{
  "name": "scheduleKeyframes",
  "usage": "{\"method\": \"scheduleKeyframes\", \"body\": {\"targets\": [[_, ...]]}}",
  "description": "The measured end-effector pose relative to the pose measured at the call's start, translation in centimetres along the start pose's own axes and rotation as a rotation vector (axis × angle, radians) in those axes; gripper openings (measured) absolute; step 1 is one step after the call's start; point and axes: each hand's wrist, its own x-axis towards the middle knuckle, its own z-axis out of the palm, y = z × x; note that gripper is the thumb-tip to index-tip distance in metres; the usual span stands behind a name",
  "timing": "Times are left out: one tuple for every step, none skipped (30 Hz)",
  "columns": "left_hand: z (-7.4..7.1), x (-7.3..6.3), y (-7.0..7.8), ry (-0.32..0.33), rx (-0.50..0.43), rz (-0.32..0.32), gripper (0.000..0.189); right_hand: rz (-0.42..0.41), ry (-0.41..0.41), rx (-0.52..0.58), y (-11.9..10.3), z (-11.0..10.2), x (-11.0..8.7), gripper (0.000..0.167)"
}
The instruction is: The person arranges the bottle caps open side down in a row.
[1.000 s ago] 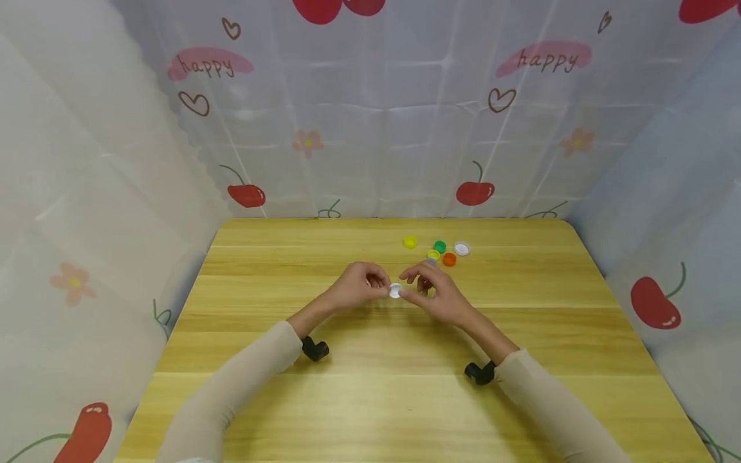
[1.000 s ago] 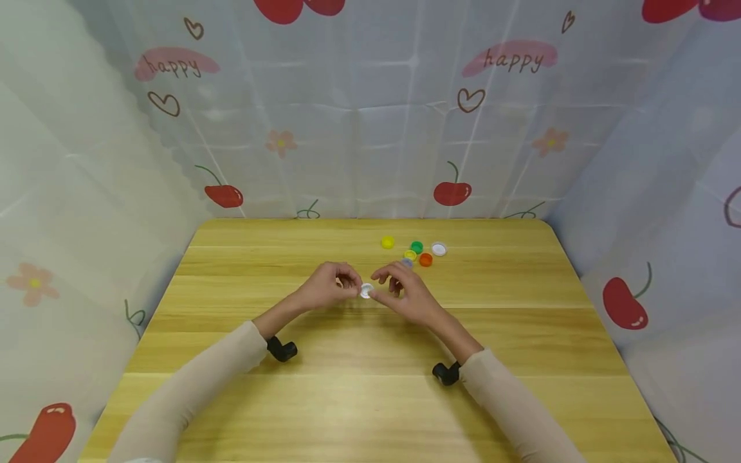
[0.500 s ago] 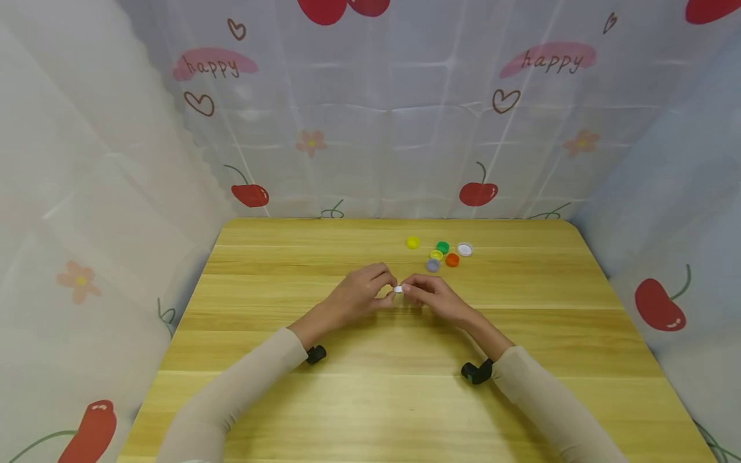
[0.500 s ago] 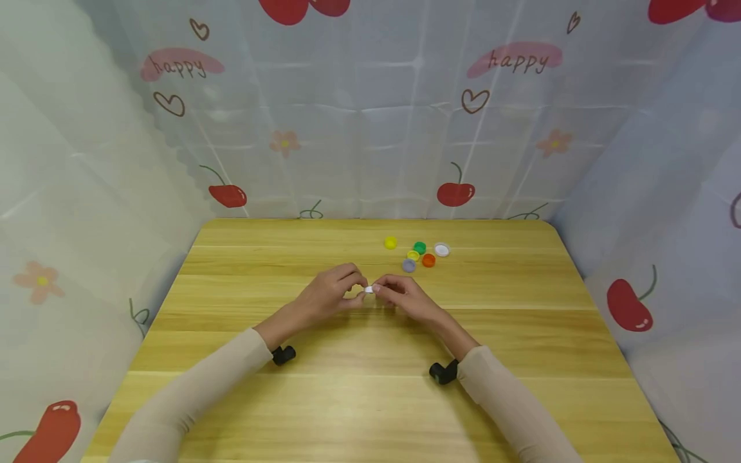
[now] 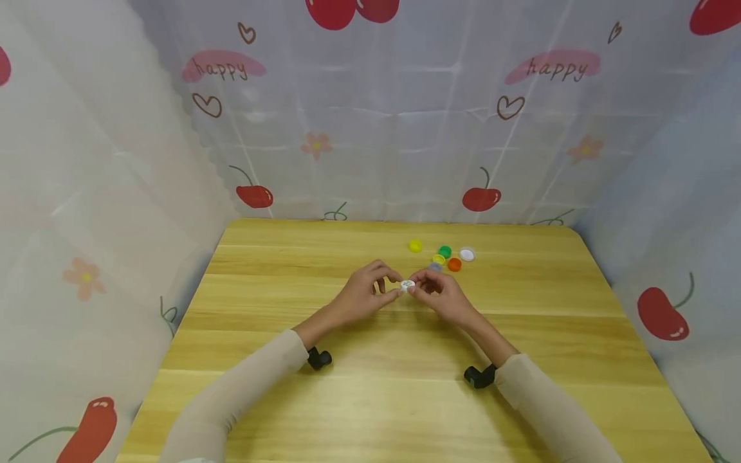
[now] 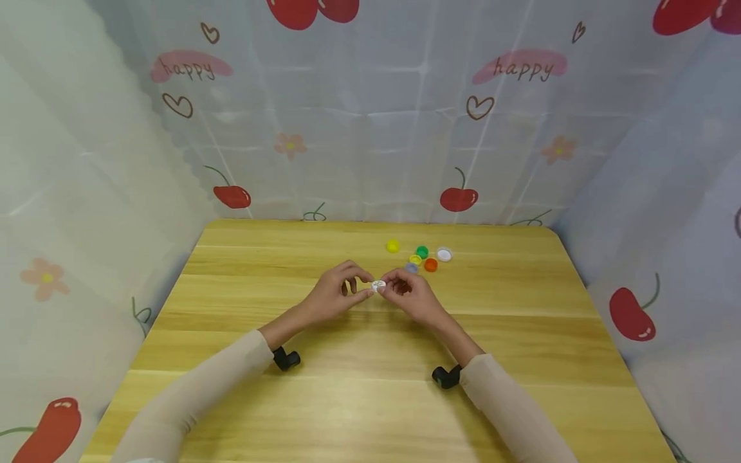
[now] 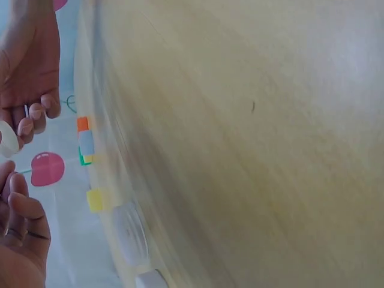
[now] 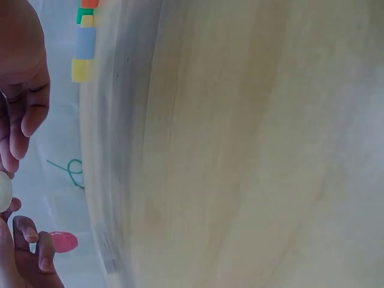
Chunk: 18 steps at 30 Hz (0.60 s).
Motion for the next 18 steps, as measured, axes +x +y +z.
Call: {"method": "scheduleKeyframes", "body": {"targets": [[0.1, -0.1, -0.1, -0.004, -0.035, -0.032, 0.021, -0.016, 0.009, -0.017, 0.0, 0.0, -0.1, 0.013], [0.2, -0.1, -0.1, -0.007, -0.054, -0.055, 0.021, -0.032, 0.015, -0.034, 0.0, 0.1, -0.2, 0.013], [0.3, -0.1, -0.2, -0.007, -0.062, -0.069, 0.021, -0.046, 0.019, -0.046, 0.0, 0.1, -0.3, 0.013], [0.3, -0.2, -0.2, -0.005, -0.067, -0.077, 0.021, -0.061, 0.019, -0.051, -0.1, 0.2, -0.4, 0.013], [0.3, -0.2, -0.3, -0.002, -0.069, -0.081, 0.022, -0.070, 0.021, -0.057, -0.1, 0.2, -0.5, 0.014], [0.3, -0.3, -0.4, 0.002, -0.071, -0.083, 0.022, -0.079, 0.022, -0.061, -0.1, 0.3, -0.5, 0.014], [0.3, -0.3, -0.4, 0.005, -0.072, -0.085, 0.022, -0.083, 0.021, -0.059, -0.1, 0.4, -0.5, 0.015], [0.3, -0.4, -0.5, 0.006, -0.075, -0.089, 0.022, -0.089, 0.020, -0.059, -0.1, 0.4, -0.4, 0.016], [0.2, -0.4, -0.6, 0.006, -0.079, -0.092, 0.021, -0.094, 0.016, -0.059, -0.1, 0.5, -0.4, 0.016], [0.1, -0.5, -0.7, 0.002, -0.081, -0.097, 0.021, -0.100, 0.012, -0.060, -0.1, 0.6, -0.3, 0.017], [0.0, -0.6, -0.8, -0.005, -0.081, -0.102, 0.020, -0.103, 0.007, -0.064, 0.0, 0.6, -0.3, 0.017], [-0.1, -0.7, -0.9, -0.015, -0.080, -0.108, 0.020, -0.110, 0.001, -0.068, -0.1, 0.7, -0.2, 0.018], [-0.3, -0.8, -1.0, -0.027, -0.075, -0.111, 0.019, -0.113, -0.008, -0.076, -0.1, 0.7, -0.1, 0.019], [-0.4, -0.8, -1.1, -0.038, -0.068, -0.111, 0.019, -0.111, -0.016, -0.090, -0.1, 0.8, 0.0, 0.019], [-0.5, -0.9, -1.3, -0.051, -0.058, -0.108, 0.018, -0.108, -0.025, -0.105, -0.1, 0.8, 0.1, 0.019], [-0.7, -1.0, -1.4, -0.064, -0.046, -0.102, 0.018, -0.106, -0.038, -0.120, -0.2, 0.9, 0.2, 0.019], [-0.8, -1.1, -1.5, -0.076, -0.034, -0.096, 0.018, -0.103, -0.053, -0.139, -0.2, 1.0, 0.3, 0.019], [-0.9, -1.3, -1.6, -0.089, -0.018, -0.092, 0.017, -0.097, -0.069, -0.159, -0.3, 1.1, 0.5, 0.020]]}}
